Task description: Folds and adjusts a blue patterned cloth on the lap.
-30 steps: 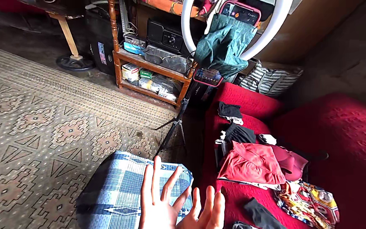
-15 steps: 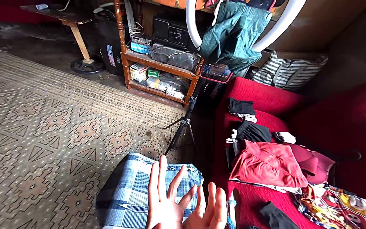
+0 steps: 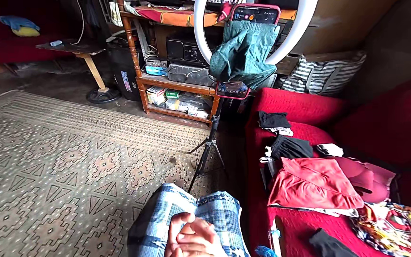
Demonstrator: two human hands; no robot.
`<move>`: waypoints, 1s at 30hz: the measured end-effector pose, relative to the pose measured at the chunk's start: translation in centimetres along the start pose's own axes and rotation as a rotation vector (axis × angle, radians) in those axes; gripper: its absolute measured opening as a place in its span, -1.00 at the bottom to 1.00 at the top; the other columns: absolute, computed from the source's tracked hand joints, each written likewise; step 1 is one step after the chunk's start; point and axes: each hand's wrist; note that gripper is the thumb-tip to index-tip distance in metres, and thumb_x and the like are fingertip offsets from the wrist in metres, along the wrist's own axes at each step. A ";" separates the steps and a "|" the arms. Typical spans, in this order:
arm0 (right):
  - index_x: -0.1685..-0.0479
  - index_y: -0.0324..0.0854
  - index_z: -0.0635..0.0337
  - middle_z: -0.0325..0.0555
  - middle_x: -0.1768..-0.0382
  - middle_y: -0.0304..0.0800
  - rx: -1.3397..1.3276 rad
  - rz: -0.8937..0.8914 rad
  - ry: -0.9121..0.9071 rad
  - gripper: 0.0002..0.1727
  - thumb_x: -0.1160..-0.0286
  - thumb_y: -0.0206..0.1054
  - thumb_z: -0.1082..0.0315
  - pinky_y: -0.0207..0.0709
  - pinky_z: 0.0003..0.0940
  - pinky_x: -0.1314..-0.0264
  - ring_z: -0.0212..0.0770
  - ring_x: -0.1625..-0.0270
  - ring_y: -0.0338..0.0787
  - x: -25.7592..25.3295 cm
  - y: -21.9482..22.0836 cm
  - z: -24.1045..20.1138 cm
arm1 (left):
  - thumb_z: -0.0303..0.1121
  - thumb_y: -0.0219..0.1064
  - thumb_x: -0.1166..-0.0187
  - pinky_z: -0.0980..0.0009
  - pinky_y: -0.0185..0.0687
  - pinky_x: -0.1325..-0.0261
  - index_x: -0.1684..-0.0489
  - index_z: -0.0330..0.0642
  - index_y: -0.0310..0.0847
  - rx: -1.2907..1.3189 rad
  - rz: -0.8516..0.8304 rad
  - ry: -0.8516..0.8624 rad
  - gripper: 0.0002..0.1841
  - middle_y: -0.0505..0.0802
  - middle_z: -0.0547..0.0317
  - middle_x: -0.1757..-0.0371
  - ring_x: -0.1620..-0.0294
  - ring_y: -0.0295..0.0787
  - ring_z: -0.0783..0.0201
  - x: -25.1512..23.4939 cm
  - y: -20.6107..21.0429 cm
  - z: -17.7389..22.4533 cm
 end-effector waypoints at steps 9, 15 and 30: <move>-0.06 0.71 0.30 -0.06 -0.04 0.92 0.367 0.203 0.122 -0.73 -0.65 0.16 0.37 0.74 -0.31 -0.29 -0.28 -0.17 0.87 -0.7 -3.7 12.7 | -0.18 -0.31 -0.89 0.16 0.80 -0.03 -0.50 -0.13 0.40 -0.311 0.640 -0.335 -0.53 0.88 0.02 -0.21 -0.10 0.89 0.10 -4.9 -17.4 -3.7; -0.32 0.45 0.53 0.22 0.03 0.83 -0.230 0.511 1.011 -0.69 -0.70 0.04 0.61 0.79 -0.25 0.00 -0.11 0.11 0.90 4.8 -6.7 25.1 | -0.07 -0.28 -0.88 0.19 0.72 -0.01 -0.61 -0.08 0.36 -0.278 0.661 -0.588 -0.48 0.82 0.09 -0.21 -0.05 0.82 0.20 -3.8 -23.8 -3.7; -0.05 0.64 0.46 0.03 0.22 0.86 -0.014 0.313 0.949 -0.81 -0.67 0.16 0.55 0.79 -0.33 0.08 -0.25 0.28 0.87 5.7 -7.1 25.1 | -0.12 -0.29 -0.87 0.26 0.74 0.15 -0.43 -0.08 0.51 -0.305 0.617 -0.597 -0.50 0.87 0.18 -0.01 0.15 0.84 0.26 -3.4 -23.4 -4.0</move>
Point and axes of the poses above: each hand's wrist, its own x-axis away from the middle knuckle, its own y-axis out of the palm, z = x × y
